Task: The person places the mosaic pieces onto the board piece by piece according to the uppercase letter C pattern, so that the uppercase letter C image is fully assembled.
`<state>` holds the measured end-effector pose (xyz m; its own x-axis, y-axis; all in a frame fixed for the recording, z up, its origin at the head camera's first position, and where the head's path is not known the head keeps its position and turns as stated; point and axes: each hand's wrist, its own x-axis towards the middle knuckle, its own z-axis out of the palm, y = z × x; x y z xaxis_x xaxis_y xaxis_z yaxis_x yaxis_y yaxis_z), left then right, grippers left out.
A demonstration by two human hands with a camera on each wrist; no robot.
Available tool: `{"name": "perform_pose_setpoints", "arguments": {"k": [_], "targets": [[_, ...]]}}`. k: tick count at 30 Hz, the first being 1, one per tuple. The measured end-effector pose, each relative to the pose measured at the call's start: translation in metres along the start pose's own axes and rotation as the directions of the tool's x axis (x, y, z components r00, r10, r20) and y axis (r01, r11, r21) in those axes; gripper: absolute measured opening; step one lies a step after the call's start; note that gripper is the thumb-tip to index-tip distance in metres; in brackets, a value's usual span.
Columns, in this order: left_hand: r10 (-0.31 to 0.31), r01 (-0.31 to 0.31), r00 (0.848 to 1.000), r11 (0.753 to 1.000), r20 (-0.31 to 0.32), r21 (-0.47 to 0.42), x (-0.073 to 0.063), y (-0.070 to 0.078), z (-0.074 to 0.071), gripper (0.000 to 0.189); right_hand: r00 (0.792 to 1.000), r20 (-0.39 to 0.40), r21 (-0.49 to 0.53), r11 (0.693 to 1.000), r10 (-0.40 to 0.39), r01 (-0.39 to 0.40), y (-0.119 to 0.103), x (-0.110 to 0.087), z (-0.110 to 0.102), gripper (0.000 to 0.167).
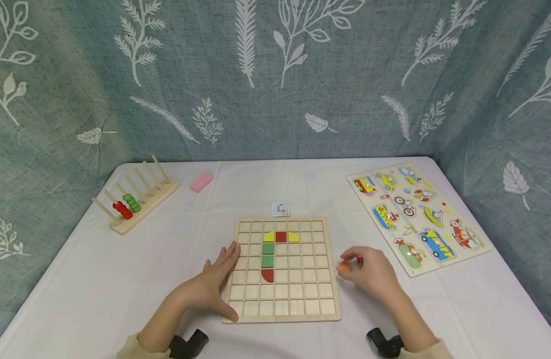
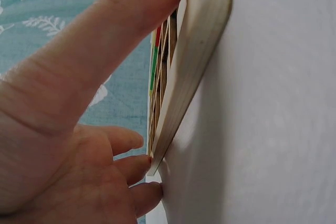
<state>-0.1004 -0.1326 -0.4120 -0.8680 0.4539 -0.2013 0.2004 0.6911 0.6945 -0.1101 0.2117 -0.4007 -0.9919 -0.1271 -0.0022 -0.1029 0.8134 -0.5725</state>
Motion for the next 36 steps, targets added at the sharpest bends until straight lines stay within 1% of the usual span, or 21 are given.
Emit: {"name": "perform_pose_setpoints", "arguments": {"k": [9,12,18,23,36], "targets": [[-0.003,0.003,1.000,1.000,0.006,0.013,-0.0001,-0.0011,-0.0001,0.137,0.995,0.050,-0.029,0.996,0.081,-0.079,0.0057,0.0016,0.0007,0.029],[-0.003,0.002,1.000,1.000,0.011,0.020,0.0000,-0.0019,0.0000,0.136,0.993,0.065,-0.053,0.994,0.095,-0.092,0.0073,0.0022,0.0018,0.031],[0.007,-0.007,1.000,1.000,0.009,0.010,0.0000,-0.0025,0.0002,0.137,0.991,0.084,-0.083,0.992,0.102,-0.095,0.0088,0.0012,0.0033,0.033],[0.004,-0.004,1.000,1.000,0.011,0.012,-0.0003,-0.0028,0.0004,0.136,0.992,0.083,-0.093,0.991,0.100,-0.092,0.0086,0.0006,0.0036,0.032],[0.010,-0.010,1.000,1.000,0.014,0.012,-0.0012,-0.0037,0.0005,0.136,0.993,0.080,-0.081,0.994,0.085,-0.079,0.0088,0.0005,0.0037,0.030]]}}
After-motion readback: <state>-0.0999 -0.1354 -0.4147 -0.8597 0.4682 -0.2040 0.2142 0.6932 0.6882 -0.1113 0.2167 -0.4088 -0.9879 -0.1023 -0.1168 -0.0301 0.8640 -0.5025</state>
